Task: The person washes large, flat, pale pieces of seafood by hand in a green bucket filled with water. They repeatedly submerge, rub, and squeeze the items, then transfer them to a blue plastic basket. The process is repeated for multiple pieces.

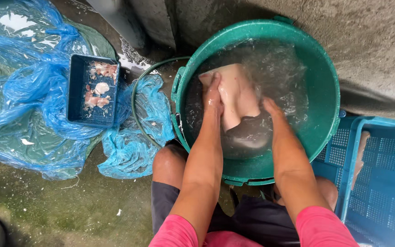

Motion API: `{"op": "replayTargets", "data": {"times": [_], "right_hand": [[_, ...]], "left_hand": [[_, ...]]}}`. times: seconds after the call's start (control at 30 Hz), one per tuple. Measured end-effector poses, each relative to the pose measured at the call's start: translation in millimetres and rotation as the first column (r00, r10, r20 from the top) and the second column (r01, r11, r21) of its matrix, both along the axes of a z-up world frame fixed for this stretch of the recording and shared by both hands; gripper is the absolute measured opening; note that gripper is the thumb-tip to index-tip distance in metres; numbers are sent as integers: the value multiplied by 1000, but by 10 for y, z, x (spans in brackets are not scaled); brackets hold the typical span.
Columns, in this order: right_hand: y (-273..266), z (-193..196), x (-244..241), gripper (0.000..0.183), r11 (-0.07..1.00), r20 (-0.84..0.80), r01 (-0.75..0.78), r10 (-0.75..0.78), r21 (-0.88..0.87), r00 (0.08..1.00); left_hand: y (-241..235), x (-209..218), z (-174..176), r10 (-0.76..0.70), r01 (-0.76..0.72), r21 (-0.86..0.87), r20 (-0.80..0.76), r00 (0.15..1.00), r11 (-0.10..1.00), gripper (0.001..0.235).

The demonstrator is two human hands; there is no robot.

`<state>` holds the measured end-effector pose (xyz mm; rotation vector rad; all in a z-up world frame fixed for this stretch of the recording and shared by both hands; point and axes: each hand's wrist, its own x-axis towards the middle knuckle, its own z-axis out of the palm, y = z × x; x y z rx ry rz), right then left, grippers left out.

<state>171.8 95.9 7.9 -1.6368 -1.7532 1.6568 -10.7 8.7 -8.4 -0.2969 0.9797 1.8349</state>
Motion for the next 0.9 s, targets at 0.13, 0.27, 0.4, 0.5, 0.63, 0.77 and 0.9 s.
{"op": "replayTargets", "data": {"times": [0.13, 0.27, 0.4, 0.5, 0.63, 0.77, 0.9], "right_hand": [[0, -285, 1, 51, 898, -27, 160, -187, -409, 982], [-1, -165, -299, 50, 961, -11, 203, -209, -189, 978], [-17, 720, -512, 51, 876, 186, -36, -62, 480, 981], [-154, 1448, -446, 51, 726, 285, -194, -3, 660, 958], [-289, 1615, -392, 52, 908, 214, -58, -36, 415, 976], [-341, 1059, -501, 52, 977, -411, 15, 75, 213, 908], [-504, 384, -561, 54, 873, -113, -353, 409, 336, 905]], "left_hand": [[-68, -58, -286, -38, 54, -181, 91, 995, 982, 44], [-76, 89, -447, -176, 207, -75, 299, 938, 976, 43], [-12, 45, -224, -234, 219, 83, 322, 918, 972, 41], [64, -126, 86, -251, 232, 126, 160, 955, 964, 40], [182, -121, 400, -333, 316, 197, 60, 941, 928, 38], [208, -95, 379, -363, 352, 166, 37, 931, 921, 37], [220, -146, 112, -223, 222, 7, 19, 975, 975, 36]]}}
